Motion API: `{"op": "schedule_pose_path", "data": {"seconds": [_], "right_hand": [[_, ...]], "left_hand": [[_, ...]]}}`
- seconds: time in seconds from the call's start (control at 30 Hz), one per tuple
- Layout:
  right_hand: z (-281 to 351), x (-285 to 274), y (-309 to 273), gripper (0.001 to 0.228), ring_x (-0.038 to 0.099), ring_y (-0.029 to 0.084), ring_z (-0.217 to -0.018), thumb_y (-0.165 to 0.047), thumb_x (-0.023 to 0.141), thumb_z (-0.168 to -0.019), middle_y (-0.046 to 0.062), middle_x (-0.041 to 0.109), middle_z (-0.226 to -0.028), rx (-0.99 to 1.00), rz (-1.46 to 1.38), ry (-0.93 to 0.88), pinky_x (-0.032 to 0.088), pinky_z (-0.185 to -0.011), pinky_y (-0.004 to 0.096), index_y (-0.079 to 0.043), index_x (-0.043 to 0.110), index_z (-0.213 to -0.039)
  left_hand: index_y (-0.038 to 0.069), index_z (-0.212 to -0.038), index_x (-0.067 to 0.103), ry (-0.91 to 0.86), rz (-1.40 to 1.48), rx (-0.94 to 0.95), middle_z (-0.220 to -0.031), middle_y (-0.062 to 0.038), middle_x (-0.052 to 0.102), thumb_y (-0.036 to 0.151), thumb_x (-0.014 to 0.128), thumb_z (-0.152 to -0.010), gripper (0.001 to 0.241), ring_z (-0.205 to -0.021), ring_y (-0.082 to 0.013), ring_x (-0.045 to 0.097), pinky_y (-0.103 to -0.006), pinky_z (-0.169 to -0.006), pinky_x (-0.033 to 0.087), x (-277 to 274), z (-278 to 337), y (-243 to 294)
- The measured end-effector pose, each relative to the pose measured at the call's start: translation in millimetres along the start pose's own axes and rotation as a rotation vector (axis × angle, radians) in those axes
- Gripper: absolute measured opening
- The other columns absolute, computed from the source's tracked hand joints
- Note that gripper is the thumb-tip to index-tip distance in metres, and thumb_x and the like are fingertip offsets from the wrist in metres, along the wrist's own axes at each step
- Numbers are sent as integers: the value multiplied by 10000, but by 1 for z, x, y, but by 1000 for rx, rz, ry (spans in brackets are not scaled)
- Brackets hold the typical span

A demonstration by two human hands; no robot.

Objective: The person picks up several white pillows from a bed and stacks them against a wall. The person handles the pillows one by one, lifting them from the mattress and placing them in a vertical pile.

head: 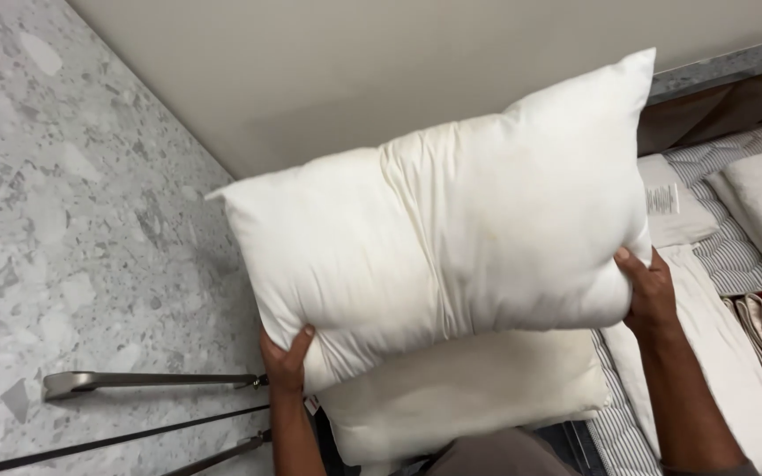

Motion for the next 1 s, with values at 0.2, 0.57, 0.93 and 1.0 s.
{"op": "schedule_pose_path", "data": {"seconds": [0.2,0.57,0.93,1.0], "right_hand": [[-50,46,-1,628,675,282,-1085,-280,652,-983,189,648,-1280,39,64,71,597,-897,420,42,464,-1488],[-139,65,85,647,690,282,-1047,-310,665,-962,196,659,-1250,183,78,80,610,-877,424,46,464,-1464],[-192,34,215,459,675,217,-1047,-184,720,-952,126,700,-1204,255,11,49,540,-961,350,36,604,-1337],[-183,42,206,454,681,205,-1040,-193,711,-944,111,708,-1187,290,53,71,546,-948,341,21,611,-1332]], "left_hand": [[-45,-1417,521,73,-79,35,-1320,-169,649,72,696,-847,607,-1200,-281,634,-395,-1067,481,-3,-51,20],[-28,-1406,552,163,-60,-163,-1285,-144,673,92,716,-850,593,-1148,-262,643,-375,-1032,494,-22,-102,-72],[-6,-1491,454,140,-122,-292,-1425,-135,582,90,691,-845,696,-1257,-256,568,-356,-1083,430,-35,-124,-205],[-2,-1517,422,128,-155,-304,-1464,-136,557,89,680,-843,727,-1292,-259,549,-357,-1102,415,-34,-120,-220]]}}
Point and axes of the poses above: each hand's wrist, its own z-axis away from the middle knuckle, its own x-axis out of the palm, y = z × x, the point moved 7 cm from there along -z, towards the middle knuckle
